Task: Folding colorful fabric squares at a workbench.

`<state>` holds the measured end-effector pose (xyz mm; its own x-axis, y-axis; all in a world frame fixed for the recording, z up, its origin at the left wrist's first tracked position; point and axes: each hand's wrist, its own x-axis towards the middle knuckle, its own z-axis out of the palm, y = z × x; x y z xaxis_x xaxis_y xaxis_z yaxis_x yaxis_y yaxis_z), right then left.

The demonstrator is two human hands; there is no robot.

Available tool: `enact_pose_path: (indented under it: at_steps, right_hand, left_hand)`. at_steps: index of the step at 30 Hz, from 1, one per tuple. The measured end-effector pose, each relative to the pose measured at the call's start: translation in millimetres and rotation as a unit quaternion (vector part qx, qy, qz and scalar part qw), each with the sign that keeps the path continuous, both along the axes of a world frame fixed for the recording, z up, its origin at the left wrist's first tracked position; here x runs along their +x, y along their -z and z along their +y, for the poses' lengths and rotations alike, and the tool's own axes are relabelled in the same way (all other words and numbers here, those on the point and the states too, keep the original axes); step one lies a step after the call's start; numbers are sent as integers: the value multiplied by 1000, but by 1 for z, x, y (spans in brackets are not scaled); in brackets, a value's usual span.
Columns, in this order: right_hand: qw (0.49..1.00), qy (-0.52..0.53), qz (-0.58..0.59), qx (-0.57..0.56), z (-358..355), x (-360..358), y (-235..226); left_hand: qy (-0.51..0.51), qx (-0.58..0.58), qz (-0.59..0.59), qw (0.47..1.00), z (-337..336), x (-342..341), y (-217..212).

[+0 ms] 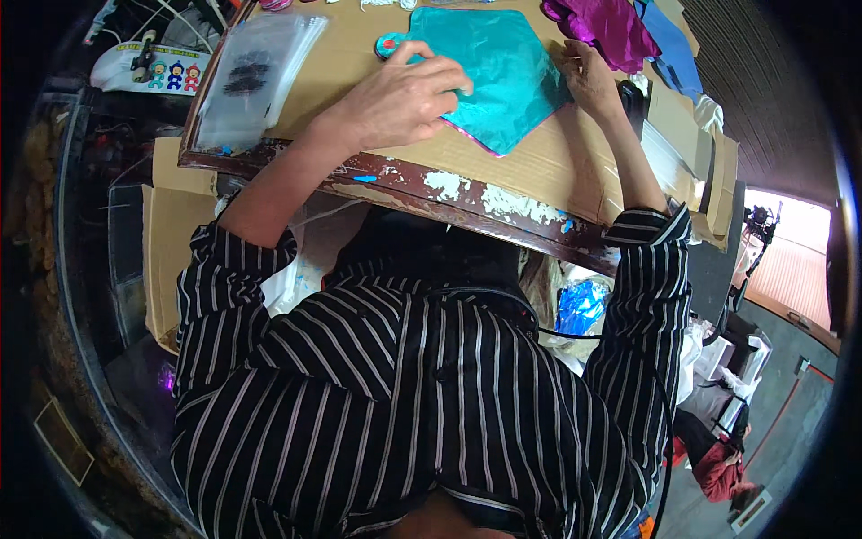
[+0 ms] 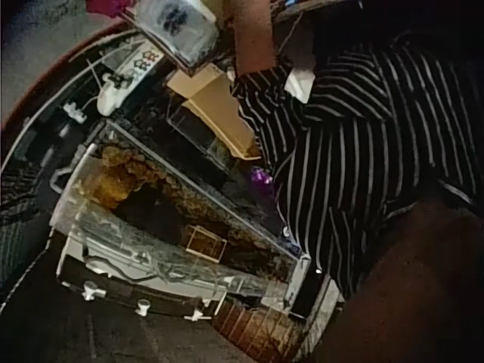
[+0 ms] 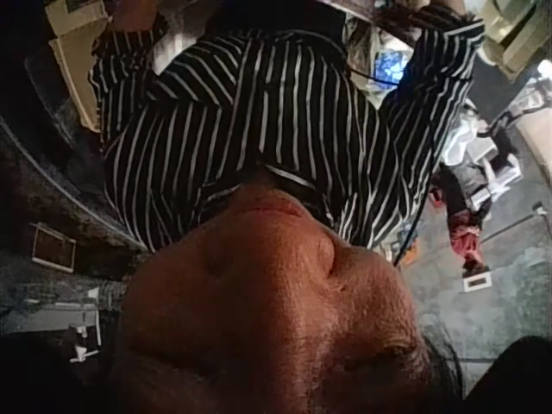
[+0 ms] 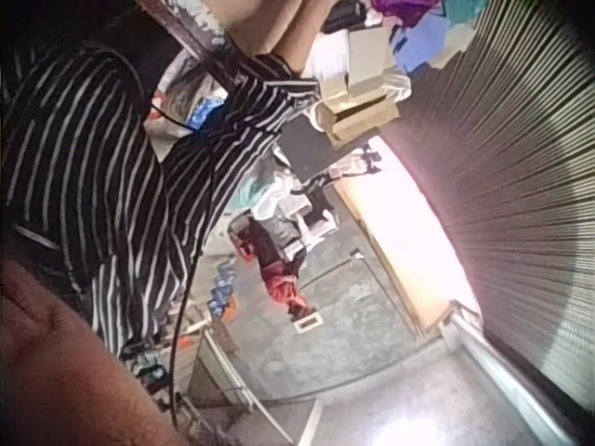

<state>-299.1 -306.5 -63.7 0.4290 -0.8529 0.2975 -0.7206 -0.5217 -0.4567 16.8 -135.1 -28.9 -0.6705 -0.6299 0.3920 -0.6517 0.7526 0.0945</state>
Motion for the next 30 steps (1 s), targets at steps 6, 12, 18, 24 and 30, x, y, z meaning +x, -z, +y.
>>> enact_pose_path:
  at_steps: [6, 12, 18, 24, 30]
  right_hand:
    - [997, -6, -23, 75, 5, 0, -1]
    - [999, -40, -1, 37, 7, 0, -1]
    - [998, -49, 10, 40, 8, -1, -3]
    - [996, -38, -21, 78, 6, -5, -2]
    - [991, 0, -70, 112, 5, -18, -5]
  left_hand:
    - [5, -24, -16, 1000, -5, -5, 2]
    - [1, -28, -6, 1000, -7, -4, 3]
    - [-2, -27, -1, 1000, -8, -3, 6]
    - [-5, -14, 17, 1000, -5, 0, 2]
    - [-125, 5, 131, 983, -11, 44, -7]
